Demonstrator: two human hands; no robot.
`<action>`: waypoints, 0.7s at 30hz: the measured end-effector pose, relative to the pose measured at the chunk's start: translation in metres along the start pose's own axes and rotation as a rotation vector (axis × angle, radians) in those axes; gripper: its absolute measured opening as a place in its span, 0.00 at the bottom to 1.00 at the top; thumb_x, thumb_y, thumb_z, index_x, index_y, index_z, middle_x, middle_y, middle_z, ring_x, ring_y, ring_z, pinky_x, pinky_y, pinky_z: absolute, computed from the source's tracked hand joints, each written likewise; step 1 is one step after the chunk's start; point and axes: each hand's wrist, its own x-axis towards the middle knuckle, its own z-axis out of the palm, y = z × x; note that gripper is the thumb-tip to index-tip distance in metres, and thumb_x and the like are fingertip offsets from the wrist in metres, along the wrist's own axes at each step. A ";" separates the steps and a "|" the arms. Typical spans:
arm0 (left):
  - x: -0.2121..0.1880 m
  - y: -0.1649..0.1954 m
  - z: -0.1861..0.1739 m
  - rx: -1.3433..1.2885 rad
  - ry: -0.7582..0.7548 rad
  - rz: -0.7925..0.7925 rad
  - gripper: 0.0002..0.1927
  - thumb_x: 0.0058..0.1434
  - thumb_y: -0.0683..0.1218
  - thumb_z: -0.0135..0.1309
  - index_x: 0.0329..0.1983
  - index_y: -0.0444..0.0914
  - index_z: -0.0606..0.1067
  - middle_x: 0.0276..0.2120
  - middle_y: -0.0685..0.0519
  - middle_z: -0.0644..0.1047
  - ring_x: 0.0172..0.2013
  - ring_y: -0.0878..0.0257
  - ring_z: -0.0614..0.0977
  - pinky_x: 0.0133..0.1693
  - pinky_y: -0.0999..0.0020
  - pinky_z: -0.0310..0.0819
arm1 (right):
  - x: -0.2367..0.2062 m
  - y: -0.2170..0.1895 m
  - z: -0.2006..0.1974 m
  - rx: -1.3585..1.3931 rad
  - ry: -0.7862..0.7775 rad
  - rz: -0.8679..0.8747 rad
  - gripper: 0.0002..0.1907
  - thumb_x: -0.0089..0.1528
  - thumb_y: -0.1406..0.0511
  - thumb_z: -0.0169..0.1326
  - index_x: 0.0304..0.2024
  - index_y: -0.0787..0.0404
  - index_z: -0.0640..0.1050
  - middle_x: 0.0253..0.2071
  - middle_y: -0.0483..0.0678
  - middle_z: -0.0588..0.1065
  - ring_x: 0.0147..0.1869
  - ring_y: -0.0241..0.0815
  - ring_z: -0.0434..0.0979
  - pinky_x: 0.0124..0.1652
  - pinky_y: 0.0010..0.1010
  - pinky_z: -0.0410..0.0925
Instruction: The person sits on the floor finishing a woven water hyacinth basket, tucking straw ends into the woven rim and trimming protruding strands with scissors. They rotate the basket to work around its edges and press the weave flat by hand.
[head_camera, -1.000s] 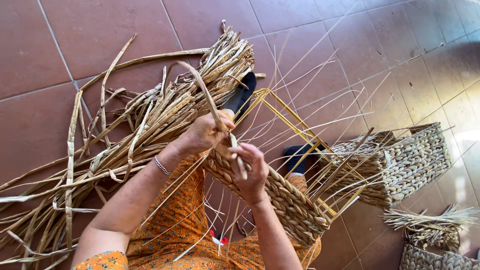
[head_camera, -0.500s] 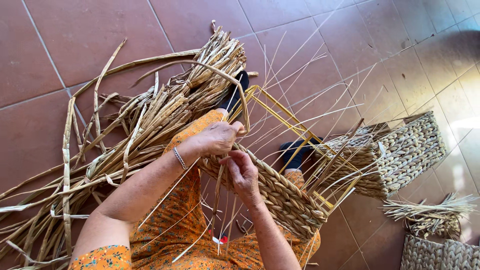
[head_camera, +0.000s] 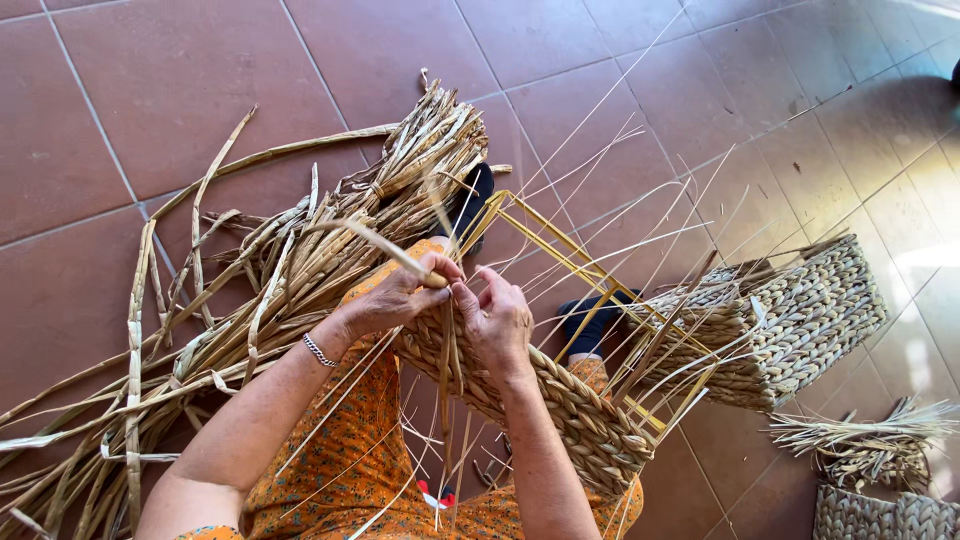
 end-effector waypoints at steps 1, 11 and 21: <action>-0.001 0.001 -0.001 -0.038 -0.015 -0.001 0.12 0.70 0.43 0.52 0.55 0.37 0.70 0.44 0.54 0.76 0.47 0.69 0.76 0.51 0.72 0.74 | 0.002 -0.001 0.001 0.132 0.016 0.006 0.24 0.63 0.58 0.64 0.58 0.59 0.76 0.30 0.51 0.78 0.32 0.39 0.77 0.31 0.28 0.70; 0.026 0.013 0.005 -0.158 0.210 -0.225 0.18 0.63 0.44 0.56 0.51 0.36 0.63 0.31 0.49 0.80 0.29 0.59 0.83 0.30 0.62 0.81 | 0.014 -0.007 -0.006 0.554 0.016 -0.123 0.06 0.67 0.68 0.56 0.46 0.61 0.79 0.41 0.45 0.82 0.41 0.31 0.81 0.43 0.22 0.78; 0.032 0.002 0.019 0.608 -0.018 0.344 0.21 0.55 0.31 0.48 0.50 0.38 0.78 0.44 0.45 0.79 0.47 0.46 0.80 0.49 0.54 0.76 | 0.014 -0.038 -0.042 0.202 -0.080 -0.499 0.08 0.64 0.70 0.61 0.46 0.61 0.81 0.55 0.53 0.78 0.55 0.43 0.83 0.52 0.31 0.78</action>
